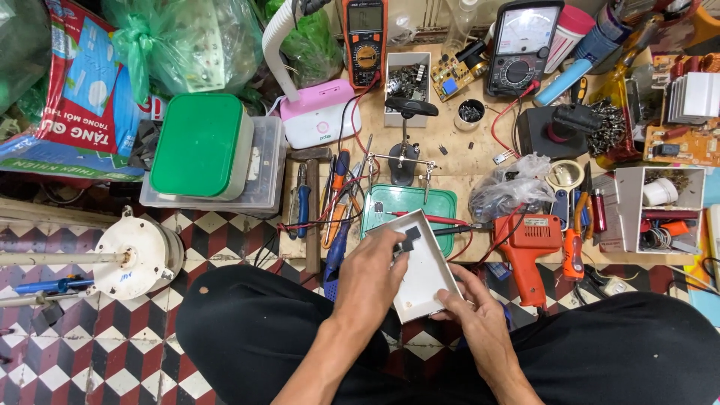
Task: The person sits on the floor and uses a multimeter to test small electronic components. They pick up a component from a white box, place it on a green tray, and connect the multimeter probes to its terminals to check its functionality.
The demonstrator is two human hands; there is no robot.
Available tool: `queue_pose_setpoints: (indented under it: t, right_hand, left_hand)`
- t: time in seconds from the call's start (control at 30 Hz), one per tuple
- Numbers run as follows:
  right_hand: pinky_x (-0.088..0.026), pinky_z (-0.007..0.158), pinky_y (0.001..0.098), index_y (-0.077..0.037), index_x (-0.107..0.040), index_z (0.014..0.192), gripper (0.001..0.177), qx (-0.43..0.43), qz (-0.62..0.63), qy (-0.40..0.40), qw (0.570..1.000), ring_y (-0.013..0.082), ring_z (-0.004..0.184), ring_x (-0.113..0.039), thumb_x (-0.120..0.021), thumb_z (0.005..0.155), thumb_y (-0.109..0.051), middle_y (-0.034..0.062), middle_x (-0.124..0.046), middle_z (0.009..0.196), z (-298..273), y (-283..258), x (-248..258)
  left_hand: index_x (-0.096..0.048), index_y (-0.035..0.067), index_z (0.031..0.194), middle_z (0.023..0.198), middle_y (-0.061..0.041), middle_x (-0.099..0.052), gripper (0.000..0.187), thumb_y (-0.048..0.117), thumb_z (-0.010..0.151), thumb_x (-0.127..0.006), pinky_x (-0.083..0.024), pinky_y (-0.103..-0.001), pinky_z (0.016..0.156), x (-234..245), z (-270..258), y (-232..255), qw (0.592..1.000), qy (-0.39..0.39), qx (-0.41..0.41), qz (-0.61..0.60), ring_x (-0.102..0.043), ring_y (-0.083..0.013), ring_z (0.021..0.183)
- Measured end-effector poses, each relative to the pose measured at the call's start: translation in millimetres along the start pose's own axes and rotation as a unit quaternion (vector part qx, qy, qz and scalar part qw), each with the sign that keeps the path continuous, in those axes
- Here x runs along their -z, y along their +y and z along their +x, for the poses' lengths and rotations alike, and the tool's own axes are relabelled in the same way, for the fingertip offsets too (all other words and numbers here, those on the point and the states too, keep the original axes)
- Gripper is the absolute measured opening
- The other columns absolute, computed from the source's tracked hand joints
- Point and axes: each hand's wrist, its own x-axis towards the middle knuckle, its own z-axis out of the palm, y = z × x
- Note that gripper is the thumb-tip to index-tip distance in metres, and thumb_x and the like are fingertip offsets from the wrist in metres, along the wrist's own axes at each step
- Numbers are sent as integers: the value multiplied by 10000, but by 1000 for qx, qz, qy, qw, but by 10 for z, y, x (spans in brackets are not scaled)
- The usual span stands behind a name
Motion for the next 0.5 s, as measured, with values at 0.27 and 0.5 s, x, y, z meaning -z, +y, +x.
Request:
queue_pose_setpoints:
  t: [0.27,0.5]
  right_hand:
    - [-692,857,424,-80,-666,1574,630,28,-5,-12,1000,293,958,-741,-720,946,-67,184,-774,1257,153,237,97]
    - [-712,694,472,-13,-712,1502,608,49,60,-26,997,348,908,-745,-786,899,-2,254,-791,1168,447,591,262]
  left_hand:
    - [-623,8,1327,1082,-180,-772,373,34,990,-783,-633,-539,793,-571,263,-232,992,-28,5,121,-706,-393,1019]
    - [-697,-4,1285,1091,-229,-747,383,-68,908,-691,-616,-587,724,-744,410,-329,995,-20,-29,95,-730,-474,923]
